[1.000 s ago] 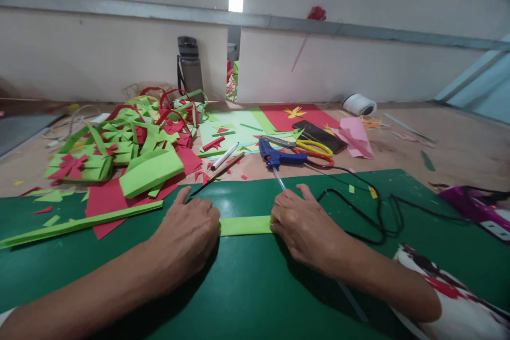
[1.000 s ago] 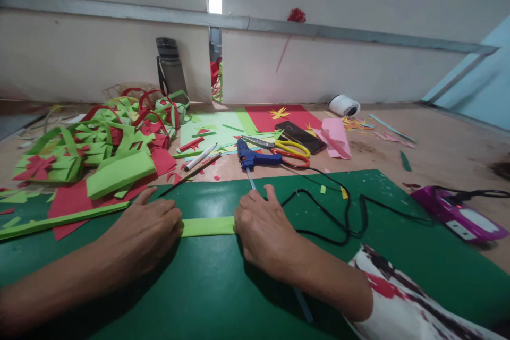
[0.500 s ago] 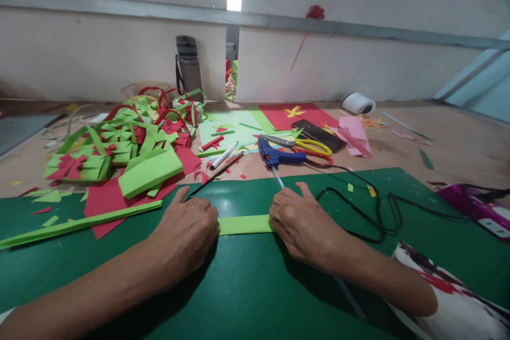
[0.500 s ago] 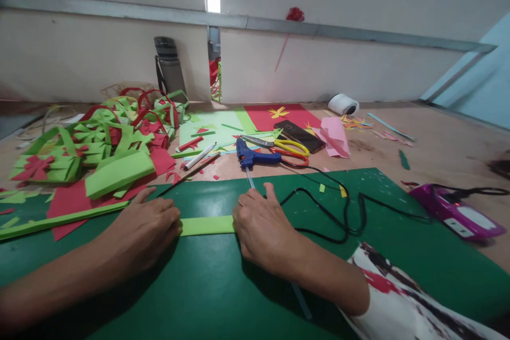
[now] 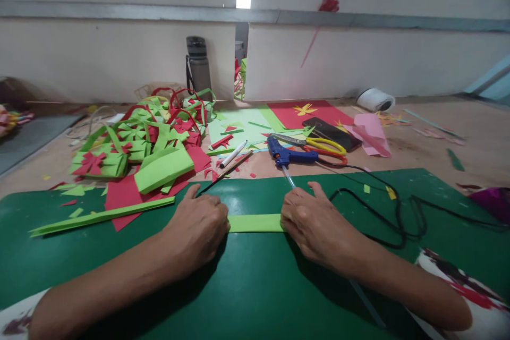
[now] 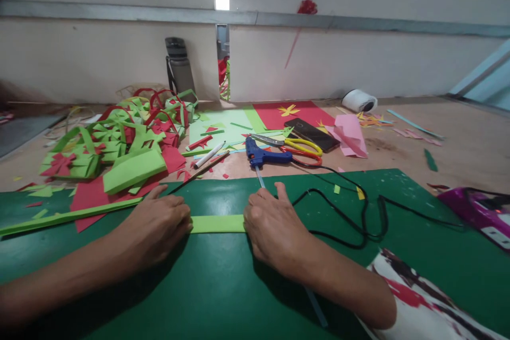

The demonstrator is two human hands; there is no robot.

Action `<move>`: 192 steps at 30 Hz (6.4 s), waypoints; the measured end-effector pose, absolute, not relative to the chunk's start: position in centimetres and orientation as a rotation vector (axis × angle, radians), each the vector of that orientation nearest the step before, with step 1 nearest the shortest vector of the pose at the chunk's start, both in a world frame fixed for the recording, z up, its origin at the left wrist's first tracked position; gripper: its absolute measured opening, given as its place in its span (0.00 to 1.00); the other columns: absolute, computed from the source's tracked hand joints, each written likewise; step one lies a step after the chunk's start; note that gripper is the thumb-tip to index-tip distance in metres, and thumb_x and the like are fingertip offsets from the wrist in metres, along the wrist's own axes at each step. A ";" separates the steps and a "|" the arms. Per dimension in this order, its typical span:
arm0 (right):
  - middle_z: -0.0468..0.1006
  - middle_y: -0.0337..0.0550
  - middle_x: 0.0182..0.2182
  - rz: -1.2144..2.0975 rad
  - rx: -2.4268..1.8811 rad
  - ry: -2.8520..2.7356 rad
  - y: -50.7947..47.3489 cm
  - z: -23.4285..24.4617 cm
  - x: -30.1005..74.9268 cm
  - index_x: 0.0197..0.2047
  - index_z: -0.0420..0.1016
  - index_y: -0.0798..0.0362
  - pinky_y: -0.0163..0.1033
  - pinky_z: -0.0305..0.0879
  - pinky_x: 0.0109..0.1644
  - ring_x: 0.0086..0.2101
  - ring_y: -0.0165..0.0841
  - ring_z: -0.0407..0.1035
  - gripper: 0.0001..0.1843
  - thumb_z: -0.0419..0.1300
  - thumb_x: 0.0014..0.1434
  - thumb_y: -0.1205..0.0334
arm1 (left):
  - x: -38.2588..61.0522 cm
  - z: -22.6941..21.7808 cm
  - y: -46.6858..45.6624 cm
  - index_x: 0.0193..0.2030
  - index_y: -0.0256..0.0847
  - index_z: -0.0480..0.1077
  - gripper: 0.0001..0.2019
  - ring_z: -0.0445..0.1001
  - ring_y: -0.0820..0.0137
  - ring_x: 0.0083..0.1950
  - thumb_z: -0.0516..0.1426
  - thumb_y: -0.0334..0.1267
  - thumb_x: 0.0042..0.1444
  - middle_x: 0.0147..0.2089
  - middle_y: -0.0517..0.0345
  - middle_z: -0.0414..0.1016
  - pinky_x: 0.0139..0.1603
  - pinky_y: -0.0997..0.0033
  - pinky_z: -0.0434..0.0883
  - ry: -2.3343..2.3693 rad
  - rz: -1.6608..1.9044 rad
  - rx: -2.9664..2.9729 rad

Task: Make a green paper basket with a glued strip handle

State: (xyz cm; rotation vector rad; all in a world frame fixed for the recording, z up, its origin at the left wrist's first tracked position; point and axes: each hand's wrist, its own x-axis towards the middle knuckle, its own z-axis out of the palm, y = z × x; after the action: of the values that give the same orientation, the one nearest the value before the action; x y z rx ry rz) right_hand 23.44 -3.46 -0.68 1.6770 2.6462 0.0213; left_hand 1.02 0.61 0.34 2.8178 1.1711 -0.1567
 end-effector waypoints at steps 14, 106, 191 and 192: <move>0.73 0.44 0.30 0.126 1.687 2.564 -3.7 0.0 22.8 0.28 0.72 0.54 0.60 0.42 0.51 0.35 0.39 0.63 0.09 0.52 0.58 0.69 | 1.0 0.0 0.1 0.38 0.39 0.67 0.10 0.68 0.65 0.32 0.45 0.30 0.58 0.29 0.56 0.70 0.51 0.45 0.57 1.227 -0.062 2.855; 0.72 0.41 0.32 -0.369 1.682 2.828 -1.9 0.5 19.7 0.31 0.75 0.54 0.43 0.48 0.47 0.39 0.34 0.63 0.04 0.58 0.55 0.67 | 0.4 -1.4 -1.5 0.28 0.38 0.69 0.04 0.67 0.70 0.33 0.56 0.31 0.53 0.29 0.60 0.71 0.44 0.63 0.57 1.254 0.440 2.521; 0.68 0.42 0.31 -0.335 1.649 2.924 -1.3 -1.8 20.4 0.23 0.64 0.54 0.46 0.50 0.42 0.36 0.37 0.60 0.11 0.52 0.57 0.67 | -3.6 -1.6 -1.2 0.24 0.38 0.61 0.08 0.62 0.66 0.39 0.52 0.31 0.53 0.34 0.57 0.65 0.42 0.60 0.57 1.447 0.508 2.261; 0.68 0.43 0.31 -0.331 1.647 2.922 -1.3 -1.8 20.3 0.23 0.64 0.54 0.46 0.50 0.42 0.36 0.37 0.60 0.12 0.52 0.58 0.66 | -3.6 -1.6 -1.3 0.24 0.38 0.61 0.08 0.62 0.66 0.39 0.52 0.31 0.53 0.34 0.57 0.65 0.42 0.60 0.57 1.450 0.504 2.262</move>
State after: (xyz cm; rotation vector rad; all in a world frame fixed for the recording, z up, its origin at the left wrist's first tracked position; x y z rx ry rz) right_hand 20.34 -1.35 -1.75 1.6474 2.9221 -0.3311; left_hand -3.57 -1.26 -1.61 2.2623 1.4499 0.5037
